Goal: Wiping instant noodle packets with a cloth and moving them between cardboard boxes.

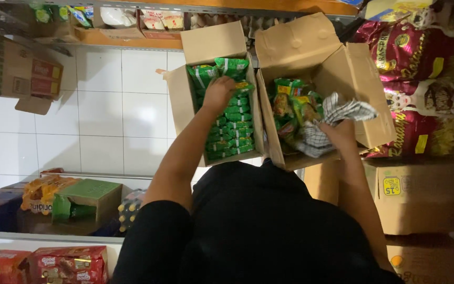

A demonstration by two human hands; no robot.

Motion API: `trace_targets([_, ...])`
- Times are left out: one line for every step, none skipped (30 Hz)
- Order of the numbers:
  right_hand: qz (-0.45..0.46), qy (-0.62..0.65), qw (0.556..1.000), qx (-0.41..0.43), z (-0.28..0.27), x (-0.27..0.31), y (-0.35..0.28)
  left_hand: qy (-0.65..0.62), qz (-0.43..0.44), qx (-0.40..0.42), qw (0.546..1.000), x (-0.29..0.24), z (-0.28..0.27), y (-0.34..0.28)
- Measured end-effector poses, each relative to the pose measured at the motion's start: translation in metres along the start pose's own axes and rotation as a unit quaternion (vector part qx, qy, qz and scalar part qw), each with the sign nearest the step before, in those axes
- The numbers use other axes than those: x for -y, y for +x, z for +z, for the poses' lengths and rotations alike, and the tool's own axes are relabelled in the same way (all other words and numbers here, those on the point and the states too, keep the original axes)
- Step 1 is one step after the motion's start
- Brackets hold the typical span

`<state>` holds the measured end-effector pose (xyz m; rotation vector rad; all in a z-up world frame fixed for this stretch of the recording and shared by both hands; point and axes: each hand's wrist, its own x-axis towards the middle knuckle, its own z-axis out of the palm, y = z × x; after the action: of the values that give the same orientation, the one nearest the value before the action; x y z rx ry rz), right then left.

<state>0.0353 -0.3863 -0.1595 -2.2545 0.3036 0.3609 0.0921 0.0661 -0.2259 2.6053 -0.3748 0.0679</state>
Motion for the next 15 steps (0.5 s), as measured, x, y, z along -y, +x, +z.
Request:
trace_targets([0.001,0.0,1.0,-0.002,-0.009,0.027,-0.01,-0.001,0.002,0.0,1.0,-0.004,-0.008,-0.004])
trace_targets([-0.087,-0.006,0.996,-0.028,-0.018,0.054,-0.019,-0.097,0.013,-0.052,0.994,-0.008,-0.016,-0.007])
trace_targets([-0.174,-0.01,0.983,-0.051,-0.025,0.082,-0.03,-0.19,0.024,-0.102,0.976,-0.01,-0.025,-0.012])
trace_targets([-0.173,-0.01,0.983,-0.053,-0.022,0.11,-0.04,-0.191,0.026,-0.101,0.976,-0.015,-0.019,-0.016])
trace_targets([-0.191,0.009,0.98,-0.054,-0.018,0.138,-0.05,-0.337,-0.018,-0.141,0.931,-0.02,-0.014,-0.022])
trace_targets([-0.208,0.028,0.976,-0.056,-0.013,0.166,-0.06,-0.475,-0.062,-0.176,0.86,-0.025,-0.009,-0.027])
trace_targets([-0.207,0.029,0.976,-0.058,0.005,0.18,-0.062,-0.475,-0.06,-0.175,0.861,-0.054,-0.024,-0.028])
trace_targets([-0.226,-0.001,0.973,-0.044,0.023,0.194,-0.065,-0.592,-0.147,-0.182,0.771,-0.083,-0.04,-0.029])
trace_targets([-0.246,-0.033,0.968,-0.03,0.04,0.209,-0.067,-0.693,-0.229,-0.183,0.658,-0.113,-0.055,-0.029])
trace_targets([-0.246,-0.032,0.968,-0.032,0.06,0.219,-0.071,-0.694,-0.227,-0.182,0.659,-0.134,-0.058,-0.033])
trace_targets([-0.325,-0.031,0.943,-0.058,0.079,0.229,-0.074,-0.718,-0.193,-0.193,0.64,-0.154,-0.062,-0.037])
trace_targets([-0.403,-0.03,0.911,-0.082,0.099,0.239,-0.078,-0.741,-0.159,-0.202,0.62,-0.174,-0.066,-0.042])
trace_targets([-0.403,-0.03,0.911,-0.082,0.1,0.244,-0.079,-0.741,-0.159,-0.203,0.62,-0.177,-0.073,-0.046])
trace_targets([-0.422,-0.064,0.896,-0.124,0.102,0.249,-0.081,-0.775,-0.173,-0.191,0.577,-0.18,-0.081,-0.051])
trace_targets([-0.441,-0.097,0.876,-0.168,0.102,0.255,-0.08,-0.806,-0.184,-0.178,0.533,-0.183,-0.088,-0.052])
